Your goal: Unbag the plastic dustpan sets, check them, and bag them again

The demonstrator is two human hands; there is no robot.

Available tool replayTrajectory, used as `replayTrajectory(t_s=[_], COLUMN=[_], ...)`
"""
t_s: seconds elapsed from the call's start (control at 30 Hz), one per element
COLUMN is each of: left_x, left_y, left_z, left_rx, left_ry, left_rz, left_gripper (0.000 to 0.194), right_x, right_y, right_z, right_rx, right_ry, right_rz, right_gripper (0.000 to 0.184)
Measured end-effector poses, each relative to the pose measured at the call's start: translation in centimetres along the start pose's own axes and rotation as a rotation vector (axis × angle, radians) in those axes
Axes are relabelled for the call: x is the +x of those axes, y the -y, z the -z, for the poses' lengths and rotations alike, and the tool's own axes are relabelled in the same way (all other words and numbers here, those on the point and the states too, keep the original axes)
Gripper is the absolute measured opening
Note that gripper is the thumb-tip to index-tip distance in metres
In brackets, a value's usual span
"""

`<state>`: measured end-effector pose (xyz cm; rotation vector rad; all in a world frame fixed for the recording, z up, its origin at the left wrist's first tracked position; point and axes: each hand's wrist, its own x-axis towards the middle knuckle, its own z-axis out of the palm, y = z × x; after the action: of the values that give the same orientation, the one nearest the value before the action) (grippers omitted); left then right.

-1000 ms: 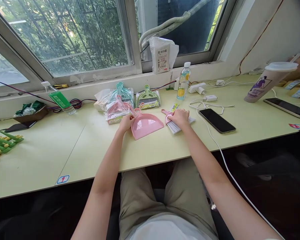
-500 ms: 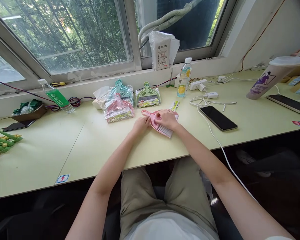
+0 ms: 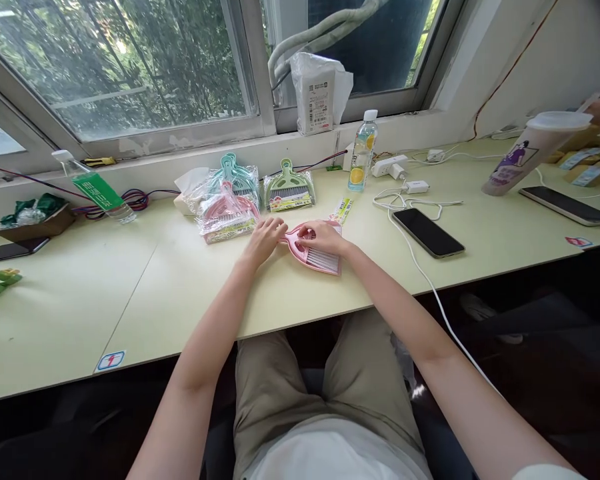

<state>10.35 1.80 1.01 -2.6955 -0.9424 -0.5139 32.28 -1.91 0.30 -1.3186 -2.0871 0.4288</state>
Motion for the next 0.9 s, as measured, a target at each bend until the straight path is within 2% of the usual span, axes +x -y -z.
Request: replayTrajectory(t_s=[0.17, 0.37, 0.43, 0.6, 0.67, 0.77, 0.9], left_x=[-0.2, -0.8, -0.9, -0.6, -0.4, -0.3, -0.2], left_y=[-0.1, -0.1, -0.1, 0.0, 0.1, 0.1, -0.3], left_z=[-0.3, 0.0, 0.0, -0.8, -1.2, -1.5, -1.2], left_rx=[-0.021, -0.148, -0.171, -0.049, 0.012, 0.098, 0.159], left_ry=[0.028, 0.015, -0.037, -0.322, -0.4, -0.441, -0.439], left_rz=[-0.062, 0.014, 0.001, -0.144, -0.181, -0.19, -0.175], left_gripper=[0.022, 0.031, 0.032, 0.033, 0.032, 0.033, 0.031], right_x=[0.0, 0.0, -0.1, 0.0, 0.1, 0.2, 0.2], right_y=[-0.5, -0.7, -0.6, -0.5, -0.6, -0.7, -0.9], right_z=[0.4, 0.9, 1.0, 1.0, 0.9, 0.8, 0.8], right_rx=[0.041, 0.228, 0.269, 0.453, 0.48, 0.473, 0.438], right_ry=[0.002, 0.01, -0.005, -0.053, -0.051, -0.053, -0.056], right_rz=[-0.025, -0.048, -0.061, -0.065, -0.054, -0.046, -0.056], right_gripper=[0.017, 0.018, 0.021, 0.03, 0.031, 0.032, 0.032])
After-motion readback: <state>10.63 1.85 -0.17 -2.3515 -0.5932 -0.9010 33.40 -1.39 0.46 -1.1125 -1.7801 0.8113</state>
